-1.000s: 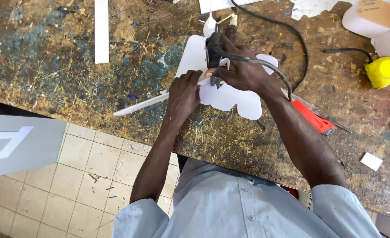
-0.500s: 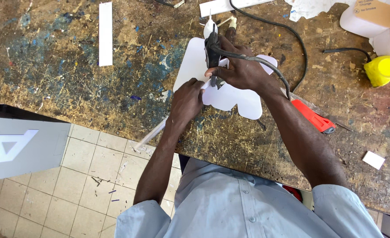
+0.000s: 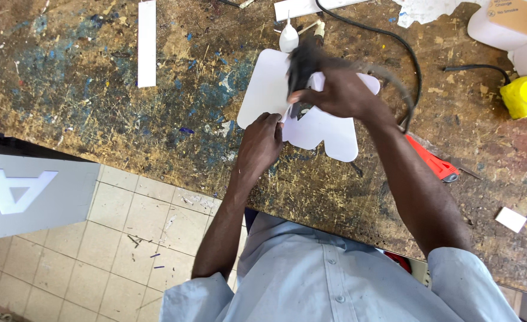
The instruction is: The person assembles a white plastic letter-shaped object by applying glue to its edges and pressing pieces together. They use a hot glue gun to secure the joints and repeatedly adjust the alignment of the parts.
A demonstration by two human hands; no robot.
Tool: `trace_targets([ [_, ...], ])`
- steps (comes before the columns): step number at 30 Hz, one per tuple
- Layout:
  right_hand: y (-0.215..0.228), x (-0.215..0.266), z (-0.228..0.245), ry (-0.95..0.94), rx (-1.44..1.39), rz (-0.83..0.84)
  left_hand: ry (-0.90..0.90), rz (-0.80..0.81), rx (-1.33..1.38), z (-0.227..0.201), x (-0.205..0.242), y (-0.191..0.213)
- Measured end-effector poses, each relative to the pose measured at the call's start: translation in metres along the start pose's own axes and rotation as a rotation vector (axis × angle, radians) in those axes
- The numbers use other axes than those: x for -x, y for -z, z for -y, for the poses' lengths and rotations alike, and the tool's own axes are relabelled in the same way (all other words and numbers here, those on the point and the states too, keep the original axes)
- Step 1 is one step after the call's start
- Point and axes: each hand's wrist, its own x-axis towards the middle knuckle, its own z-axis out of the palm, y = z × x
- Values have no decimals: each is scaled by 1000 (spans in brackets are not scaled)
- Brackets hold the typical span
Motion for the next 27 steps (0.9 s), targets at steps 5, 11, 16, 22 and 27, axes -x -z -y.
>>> trace_targets([
  [5,48,36,-31,91,-160,-585,74,36,11,1,-1,3],
  [11,71,85,-153,-460,-1177,-1431,65,42,-28,6,-5,-8],
  [16,58,80,-63,-728,-971,-894,76,21,-41,4,-7,-8],
  [22,0,60,-82,6,-86,-94,74,21,3,2,-4,-7],
  [27,-14,36,-50,-142,-8,77,55,-2,71,3,0,0],
])
